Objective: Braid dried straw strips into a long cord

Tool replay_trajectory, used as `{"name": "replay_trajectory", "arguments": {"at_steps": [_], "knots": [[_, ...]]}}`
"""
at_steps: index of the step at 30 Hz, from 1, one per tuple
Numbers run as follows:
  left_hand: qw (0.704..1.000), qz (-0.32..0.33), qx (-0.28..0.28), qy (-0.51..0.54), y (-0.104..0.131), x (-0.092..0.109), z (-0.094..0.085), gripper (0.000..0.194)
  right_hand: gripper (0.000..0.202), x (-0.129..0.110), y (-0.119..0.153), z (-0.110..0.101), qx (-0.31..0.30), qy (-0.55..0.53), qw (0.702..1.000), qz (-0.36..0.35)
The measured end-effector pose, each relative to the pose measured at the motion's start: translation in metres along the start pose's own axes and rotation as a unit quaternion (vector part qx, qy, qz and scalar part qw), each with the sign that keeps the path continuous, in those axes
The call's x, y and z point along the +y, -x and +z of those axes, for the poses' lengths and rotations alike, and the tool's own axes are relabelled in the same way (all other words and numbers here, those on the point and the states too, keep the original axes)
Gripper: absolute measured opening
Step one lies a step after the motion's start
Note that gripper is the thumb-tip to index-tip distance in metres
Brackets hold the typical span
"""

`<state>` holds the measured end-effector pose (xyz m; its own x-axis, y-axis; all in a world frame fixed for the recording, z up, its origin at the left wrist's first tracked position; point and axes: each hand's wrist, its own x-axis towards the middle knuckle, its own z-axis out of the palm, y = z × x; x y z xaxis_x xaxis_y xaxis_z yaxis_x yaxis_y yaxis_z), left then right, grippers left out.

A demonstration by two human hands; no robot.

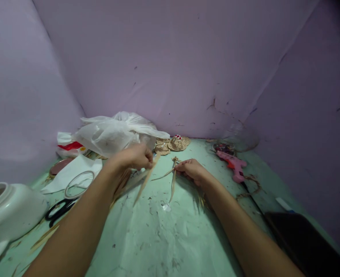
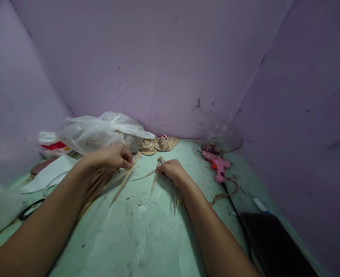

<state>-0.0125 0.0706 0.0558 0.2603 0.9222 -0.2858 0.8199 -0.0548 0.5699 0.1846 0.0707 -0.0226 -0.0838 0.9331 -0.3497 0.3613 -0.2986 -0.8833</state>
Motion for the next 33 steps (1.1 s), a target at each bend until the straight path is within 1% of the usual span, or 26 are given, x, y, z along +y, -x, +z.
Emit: {"name": "replay_trajectory", "arguments": {"at_steps": [3,4,5,7,8,10,11,12,13,14,16,17,18,19,21,24,26,29,33], "knots": [[0.995,0.089,-0.035,-0.020,-0.008,0.011,0.016,0.013,0.013,-0.002,0.003,0.000,0.003,-0.001,1.000,0.001],[0.995,0.097,-0.026,-0.022,-0.012,0.013,0.021,0.014,0.013,-0.003,0.004,0.000,0.003,0.000,1.000,0.002],[0.995,0.093,-0.016,-0.026,-0.015,0.014,0.025,0.014,0.013,-0.004,0.004,0.000,0.002,-0.001,1.000,0.002],[0.996,0.062,0.015,-0.057,-0.021,0.013,0.030,0.014,0.012,-0.004,0.004,0.000,0.000,-0.006,1.000,-0.003],[0.994,0.037,0.046,-0.087,-0.024,0.012,0.030,0.013,0.011,-0.003,0.003,0.000,-0.001,-0.009,1.000,-0.005],[0.982,-0.011,0.126,-0.142,-0.025,0.009,0.027,0.011,0.011,-0.002,0.002,-0.001,0.000,-0.010,1.000,-0.006],[0.977,-0.026,0.150,-0.146,-0.025,0.008,0.026,0.011,0.011,-0.002,0.001,0.000,0.003,-0.010,1.000,-0.005],[0.980,-0.029,0.149,-0.128,-0.024,0.009,0.025,0.010,0.011,-0.001,0.000,0.000,0.005,-0.009,1.000,-0.004],[0.988,-0.021,0.121,-0.090,-0.022,0.010,0.024,0.010,0.011,-0.001,0.000,0.000,0.007,-0.010,1.000,-0.003],[0.997,-0.001,0.071,-0.041,-0.020,0.013,0.026,0.010,0.010,-0.001,-0.001,0.000,0.008,-0.011,1.000,-0.003],[0.997,0.042,-0.035,0.045,-0.018,0.019,0.032,0.008,0.009,-0.001,-0.001,0.000,0.006,-0.015,1.000,-0.004],[0.994,0.056,-0.062,0.066,-0.018,0.022,0.036,0.008,0.008,-0.001,-0.001,0.000,0.004,-0.019,1.000,-0.005],[0.993,0.064,-0.072,0.071,-0.019,0.024,0.041,0.008,0.007,-0.001,0.000,0.000,0.003,-0.024,1.000,-0.006],[0.993,0.067,-0.068,0.066,-0.021,0.025,0.046,0.008,0.006,-0.001,0.000,0.000,0.003,-0.027,1.000,-0.007],[0.996,0.065,-0.041,0.051,-0.027,0.023,0.055,0.008,0.006,-0.001,0.000,0.000,0.001,-0.033,0.999,-0.010],[0.997,0.067,0.011,0.034,-0.039,0.013,0.065,0.010,0.008,0.000,-0.001,-0.001,-0.006,-0.035,0.999,-0.009],[0.995,0.087,0.038,0.019,-0.046,0.005,0.068,0.011,0.009,0.000,-0.002,-0.001,-0.005,-0.037,0.999,-0.008],[0.991,0.121,0.052,0.007,-0.053,-0.001,0.072,0.014,0.010,0.000,-0.003,-0.001,-0.005,-0.036,0.999,-0.007],[0.989,0.128,0.066,-0.004,-0.053,0.001,0.076,0.019,0.010,0.001,-0.003,-0.001,-0.006,-0.035,0.999,-0.004]]}}
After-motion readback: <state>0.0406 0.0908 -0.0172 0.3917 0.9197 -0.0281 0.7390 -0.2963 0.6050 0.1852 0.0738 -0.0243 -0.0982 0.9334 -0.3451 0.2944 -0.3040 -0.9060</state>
